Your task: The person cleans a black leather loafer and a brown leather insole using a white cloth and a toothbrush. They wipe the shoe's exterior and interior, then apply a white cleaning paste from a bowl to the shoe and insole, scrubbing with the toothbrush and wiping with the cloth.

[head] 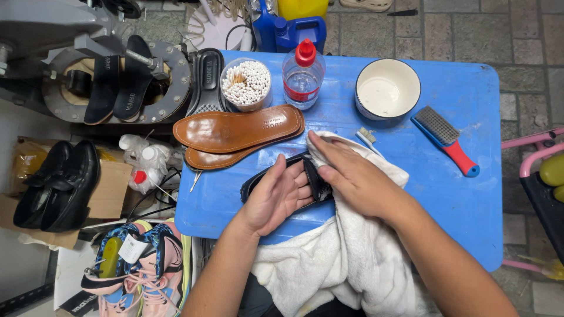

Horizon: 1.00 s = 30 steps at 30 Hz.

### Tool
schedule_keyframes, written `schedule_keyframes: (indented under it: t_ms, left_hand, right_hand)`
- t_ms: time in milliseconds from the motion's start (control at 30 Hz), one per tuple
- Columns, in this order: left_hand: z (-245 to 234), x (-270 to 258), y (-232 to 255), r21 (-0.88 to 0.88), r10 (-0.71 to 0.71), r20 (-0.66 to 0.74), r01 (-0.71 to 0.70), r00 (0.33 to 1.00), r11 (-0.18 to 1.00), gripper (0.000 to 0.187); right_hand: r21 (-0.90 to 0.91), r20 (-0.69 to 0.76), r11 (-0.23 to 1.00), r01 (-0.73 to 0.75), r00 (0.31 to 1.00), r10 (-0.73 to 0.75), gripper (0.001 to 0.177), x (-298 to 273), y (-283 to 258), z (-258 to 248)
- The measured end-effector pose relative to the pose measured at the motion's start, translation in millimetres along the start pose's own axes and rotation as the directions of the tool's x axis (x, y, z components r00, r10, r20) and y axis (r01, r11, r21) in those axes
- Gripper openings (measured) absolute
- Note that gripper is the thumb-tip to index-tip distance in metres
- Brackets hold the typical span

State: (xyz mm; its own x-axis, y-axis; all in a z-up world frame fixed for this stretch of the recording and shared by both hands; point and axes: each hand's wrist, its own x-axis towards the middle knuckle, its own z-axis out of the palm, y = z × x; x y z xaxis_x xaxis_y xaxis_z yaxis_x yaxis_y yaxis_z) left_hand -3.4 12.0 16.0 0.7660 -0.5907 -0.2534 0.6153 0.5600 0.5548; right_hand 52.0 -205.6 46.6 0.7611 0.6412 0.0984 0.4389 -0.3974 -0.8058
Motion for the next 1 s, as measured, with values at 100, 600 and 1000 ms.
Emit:
schedule_keyframes:
  t_ms: [100, 600, 1000]
  left_hand:
    - [-2, -2, -2, -0.022, 0.055, 0.045, -0.054, 0.997, 0.998, 0.094]
    - [-9, -1, -17, -0.198, 0.172, -0.046, -0.178, 0.984, 0.964, 0.098]
    - [-8, -2, -23, -0.072, 0.135, -0.003, -0.135, 0.991, 0.988, 0.093]
  right_hand:
    - [-0.048, 0.024, 0.998, 0.047, 0.999, -0.046, 0.056, 7, -7, 3]
    - [0.052, 0.037, 0.994, 0.097, 0.994, -0.099, 0.037, -41, -6, 14]
    - [0.047, -0.144, 0.994, 0.099, 0.985, -0.091, 0.040, -15, 2, 12]
